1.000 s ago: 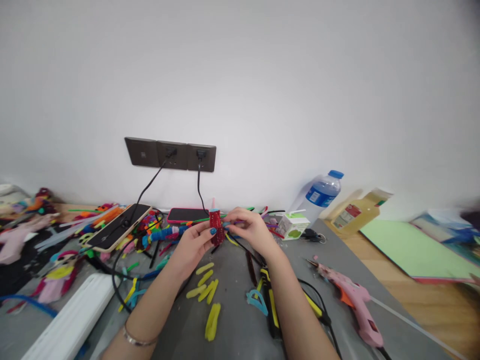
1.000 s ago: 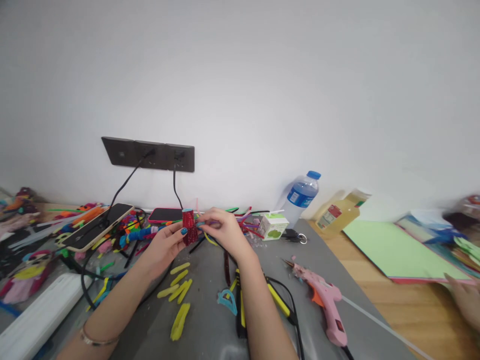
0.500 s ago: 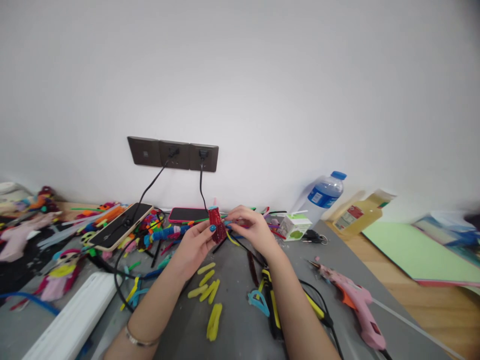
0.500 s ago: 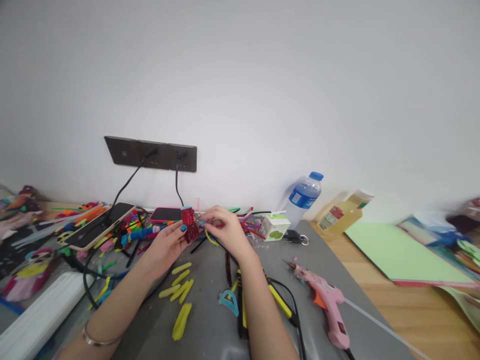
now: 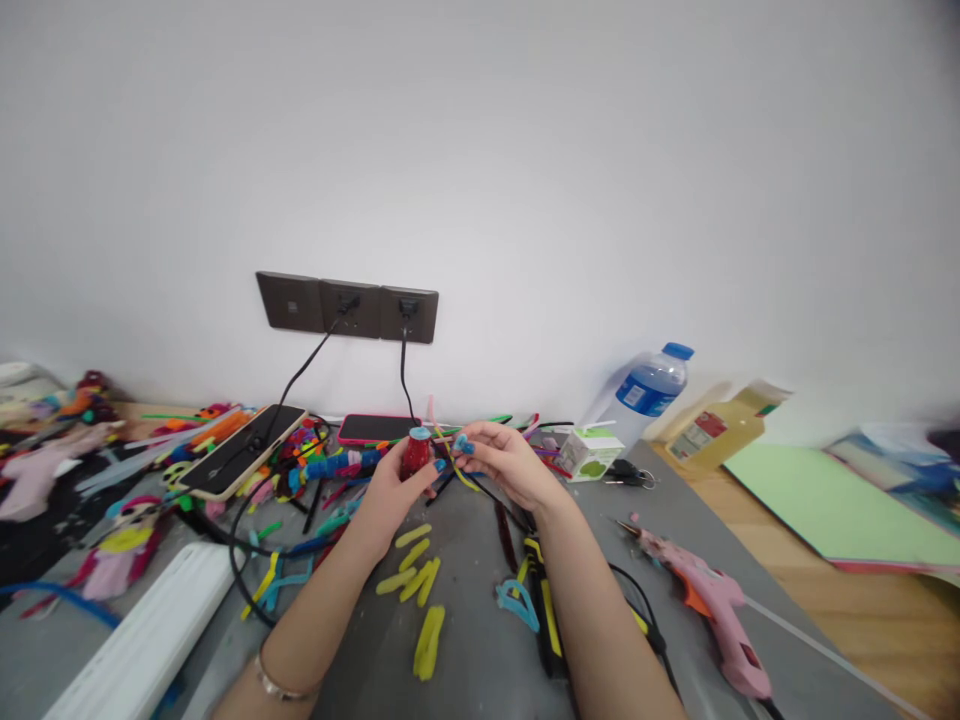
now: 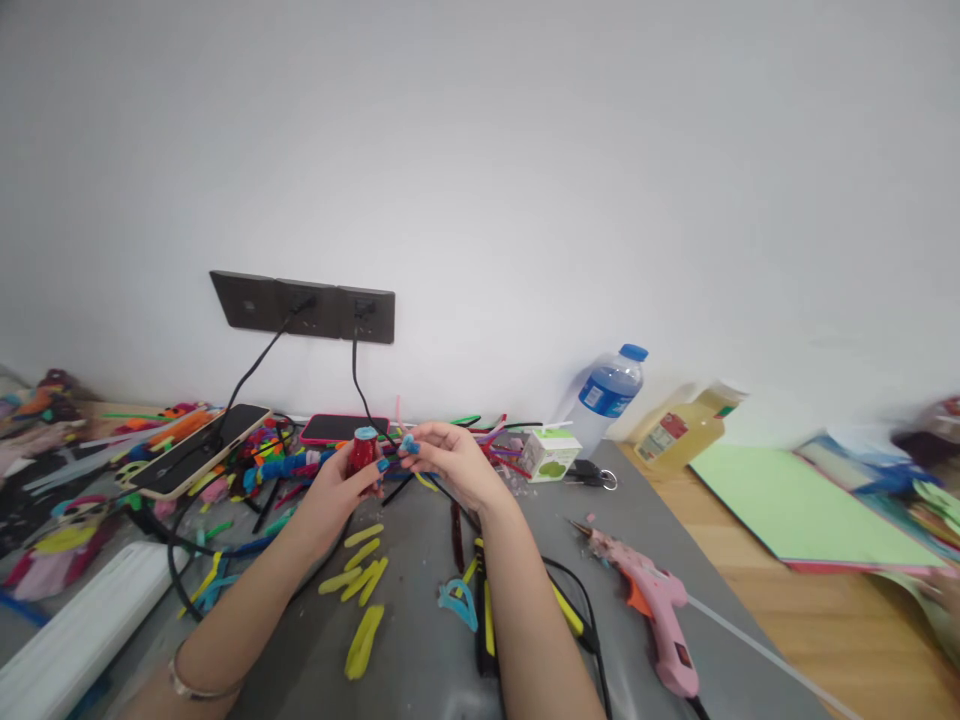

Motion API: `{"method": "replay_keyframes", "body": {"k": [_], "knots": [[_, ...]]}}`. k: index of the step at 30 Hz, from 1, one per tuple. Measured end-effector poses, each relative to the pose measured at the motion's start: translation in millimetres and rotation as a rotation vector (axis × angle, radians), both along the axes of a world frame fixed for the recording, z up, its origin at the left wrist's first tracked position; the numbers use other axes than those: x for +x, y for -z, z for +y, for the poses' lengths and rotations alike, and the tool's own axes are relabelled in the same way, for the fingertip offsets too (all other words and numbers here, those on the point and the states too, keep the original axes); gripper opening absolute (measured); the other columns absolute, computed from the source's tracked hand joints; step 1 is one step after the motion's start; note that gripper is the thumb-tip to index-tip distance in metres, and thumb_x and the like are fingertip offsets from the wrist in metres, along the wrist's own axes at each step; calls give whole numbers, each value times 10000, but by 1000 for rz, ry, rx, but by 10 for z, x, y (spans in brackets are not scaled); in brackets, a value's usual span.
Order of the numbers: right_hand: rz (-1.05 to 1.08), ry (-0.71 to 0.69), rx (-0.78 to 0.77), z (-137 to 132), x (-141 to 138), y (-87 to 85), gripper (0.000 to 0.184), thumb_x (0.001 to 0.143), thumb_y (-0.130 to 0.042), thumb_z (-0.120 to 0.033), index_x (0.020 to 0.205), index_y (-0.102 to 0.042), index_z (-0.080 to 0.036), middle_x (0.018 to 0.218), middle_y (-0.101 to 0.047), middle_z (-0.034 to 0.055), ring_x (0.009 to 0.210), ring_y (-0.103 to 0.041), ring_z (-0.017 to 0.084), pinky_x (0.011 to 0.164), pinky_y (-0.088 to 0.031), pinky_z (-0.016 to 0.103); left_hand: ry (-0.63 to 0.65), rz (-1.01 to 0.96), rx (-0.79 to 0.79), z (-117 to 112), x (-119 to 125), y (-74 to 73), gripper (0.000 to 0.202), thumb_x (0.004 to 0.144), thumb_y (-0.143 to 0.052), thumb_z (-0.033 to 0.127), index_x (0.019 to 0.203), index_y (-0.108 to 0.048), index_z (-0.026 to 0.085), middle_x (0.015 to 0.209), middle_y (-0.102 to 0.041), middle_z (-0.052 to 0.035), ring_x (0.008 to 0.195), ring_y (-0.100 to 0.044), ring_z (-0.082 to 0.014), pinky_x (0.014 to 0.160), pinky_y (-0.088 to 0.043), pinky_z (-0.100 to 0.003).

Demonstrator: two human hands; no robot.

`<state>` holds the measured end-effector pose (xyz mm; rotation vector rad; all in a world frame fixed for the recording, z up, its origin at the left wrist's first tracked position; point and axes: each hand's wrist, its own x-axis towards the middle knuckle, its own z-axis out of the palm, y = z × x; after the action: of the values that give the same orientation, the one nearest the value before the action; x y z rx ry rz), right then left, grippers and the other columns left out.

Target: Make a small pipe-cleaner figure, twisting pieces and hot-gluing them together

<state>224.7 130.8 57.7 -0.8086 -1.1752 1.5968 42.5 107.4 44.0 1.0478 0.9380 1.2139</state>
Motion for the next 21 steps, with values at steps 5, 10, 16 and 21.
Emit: {"method": "replay_keyframes", "body": {"k": [5, 10, 16, 21], "knots": [[-33, -102, 11, -22, -68, 18, 243, 679, -847, -298, 820, -712, -153, 725, -726, 17, 650, -693, 110, 611, -534, 189, -68, 222, 196, 48, -31, 79, 260, 689, -755, 338, 866, -714, 152, 811, -715, -36, 647, -599, -160, 585, -471, -251], [-79, -95, 37, -26, -97, 20, 235, 685, -835, -304, 833, -730, -156, 752, -745, 33, 647, -711, 127, 598, -533, 205, -109, 268, 183, 43, -34, 27, 279, 692, -730, 366, 849, -733, 135, 608, -658, -4, 496, -527, -137, 503, -430, -246], [-206, -68, 101, -38, -116, -8, 252, 708, -807, -346, 858, -746, -153, 756, -752, 55, 676, -723, 163, 629, -553, 261, -144, 349, 261, 33, -36, -45, 187, 677, -680, 307, 757, -711, 141, 641, -686, -12, 563, -567, -156, 581, -465, -264], [-194, -44, 105, -40, -125, -20, 252, 694, -812, -358, 824, -740, -154, 752, -752, 50, 668, -727, 166, 623, -552, 260, -162, 395, 301, 47, -50, -36, 200, 696, -658, 314, 790, -711, 146, 728, -728, -41, 669, -633, -198, 650, -500, -291]]}}
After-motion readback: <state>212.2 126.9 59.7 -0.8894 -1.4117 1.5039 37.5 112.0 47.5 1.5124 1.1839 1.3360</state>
